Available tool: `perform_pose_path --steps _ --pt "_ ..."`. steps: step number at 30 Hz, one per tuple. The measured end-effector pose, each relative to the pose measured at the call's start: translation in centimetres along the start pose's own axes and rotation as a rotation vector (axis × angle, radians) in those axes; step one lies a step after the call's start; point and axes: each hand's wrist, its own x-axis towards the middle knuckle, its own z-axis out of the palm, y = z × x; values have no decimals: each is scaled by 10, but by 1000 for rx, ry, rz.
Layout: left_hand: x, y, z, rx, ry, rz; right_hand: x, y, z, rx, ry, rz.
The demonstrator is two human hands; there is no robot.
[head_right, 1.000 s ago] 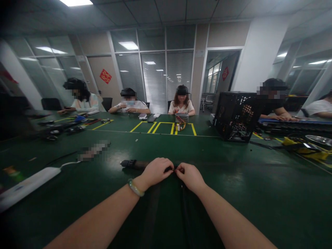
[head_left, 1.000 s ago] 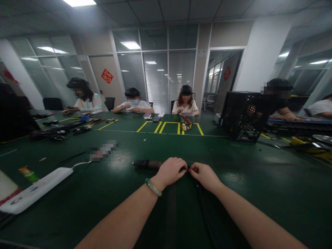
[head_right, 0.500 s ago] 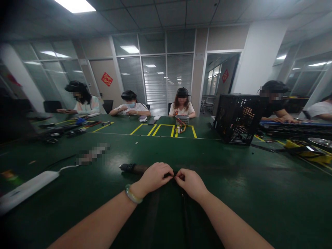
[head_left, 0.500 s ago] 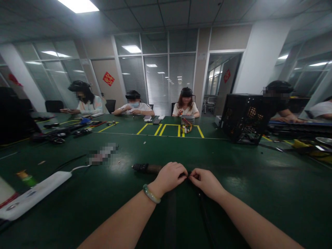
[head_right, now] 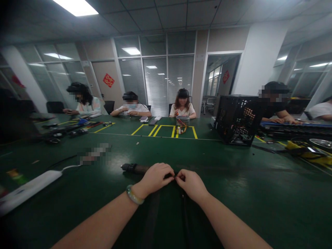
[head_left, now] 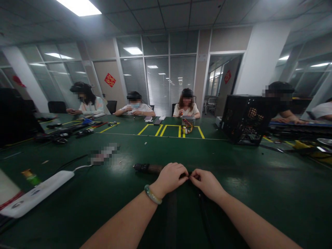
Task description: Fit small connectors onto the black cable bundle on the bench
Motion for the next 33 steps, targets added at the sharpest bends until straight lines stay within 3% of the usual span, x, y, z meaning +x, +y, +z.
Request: perform_pose_path --steps 33 --pt "-1 0 -3 -12 -14 -19 0 -4 0 7 2 -7"
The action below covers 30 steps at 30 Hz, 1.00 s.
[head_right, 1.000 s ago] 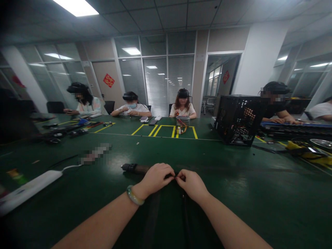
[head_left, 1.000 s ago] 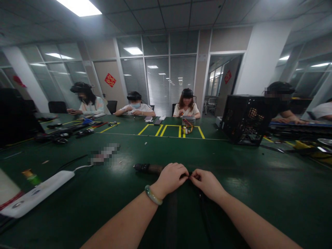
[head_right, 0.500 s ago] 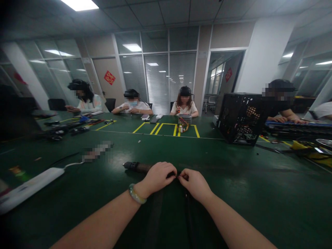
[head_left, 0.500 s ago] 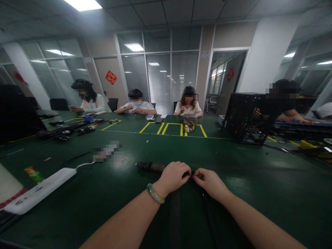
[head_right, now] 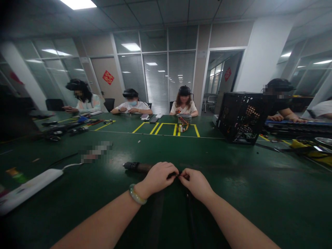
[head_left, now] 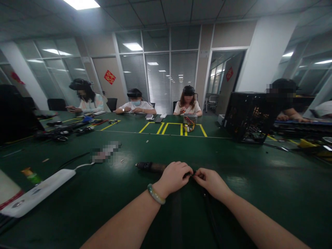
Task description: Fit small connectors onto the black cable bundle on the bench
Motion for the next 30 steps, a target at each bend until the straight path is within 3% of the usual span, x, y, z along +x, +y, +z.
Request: perform_pose_path --steps 30 --pt "3 -1 -2 -10 -8 -10 1 0 -1 4 -6 22"
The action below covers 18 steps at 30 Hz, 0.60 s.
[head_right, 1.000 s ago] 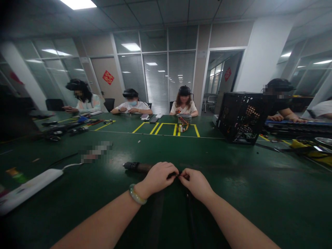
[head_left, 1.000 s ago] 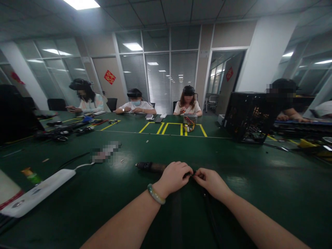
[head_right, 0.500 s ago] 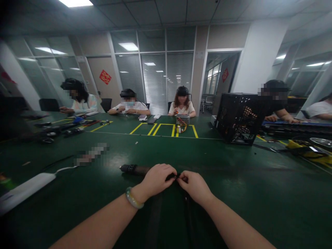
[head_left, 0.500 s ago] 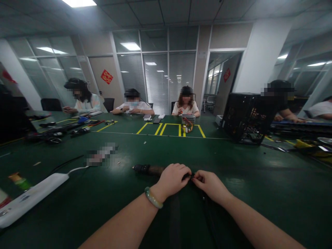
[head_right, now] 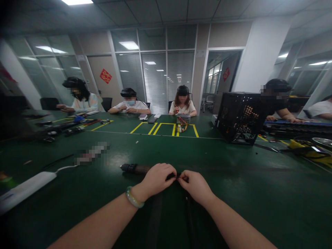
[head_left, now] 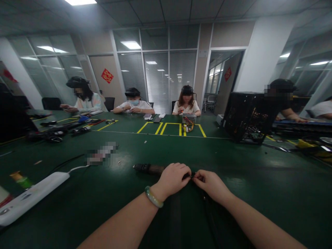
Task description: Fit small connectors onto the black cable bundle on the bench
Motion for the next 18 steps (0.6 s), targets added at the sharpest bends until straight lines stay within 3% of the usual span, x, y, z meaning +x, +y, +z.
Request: perform_pose_path --steps 18 --pt "-3 1 2 -36 33 -31 0 0 -1 -8 -21 5"
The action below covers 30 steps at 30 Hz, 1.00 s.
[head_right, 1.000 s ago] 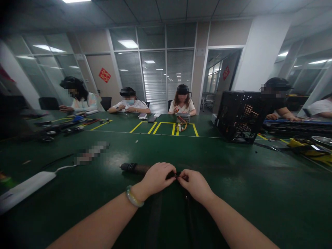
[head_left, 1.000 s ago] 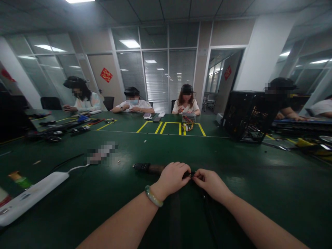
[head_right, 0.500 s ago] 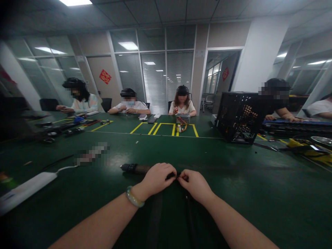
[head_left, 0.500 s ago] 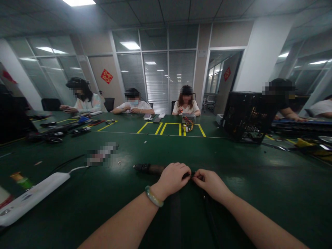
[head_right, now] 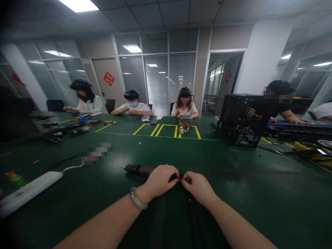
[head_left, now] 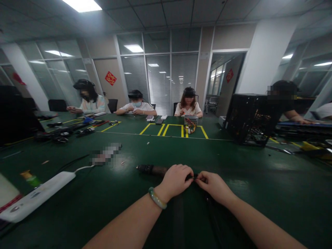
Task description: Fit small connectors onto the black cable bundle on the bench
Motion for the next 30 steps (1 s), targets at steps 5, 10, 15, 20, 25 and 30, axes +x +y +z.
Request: perform_pose_path --steps 5,10,15,20,25,30 --pt "0 -1 1 17 -17 -5 1 -1 -1 -4 -19 15" --pt "1 -3 3 12 -22 -13 0 -4 -1 -15 -11 3" --pt "1 -2 3 11 -24 17 -1 -6 -1 -9 11 -20" --pt "0 0 1 19 -8 -4 0 -6 -1 -20 18 -23" --pt "-1 1 -1 21 -19 -16 -1 -6 -1 -14 2 -8" --pt "0 1 -2 35 -35 12 -1 -4 -1 18 -4 -27"
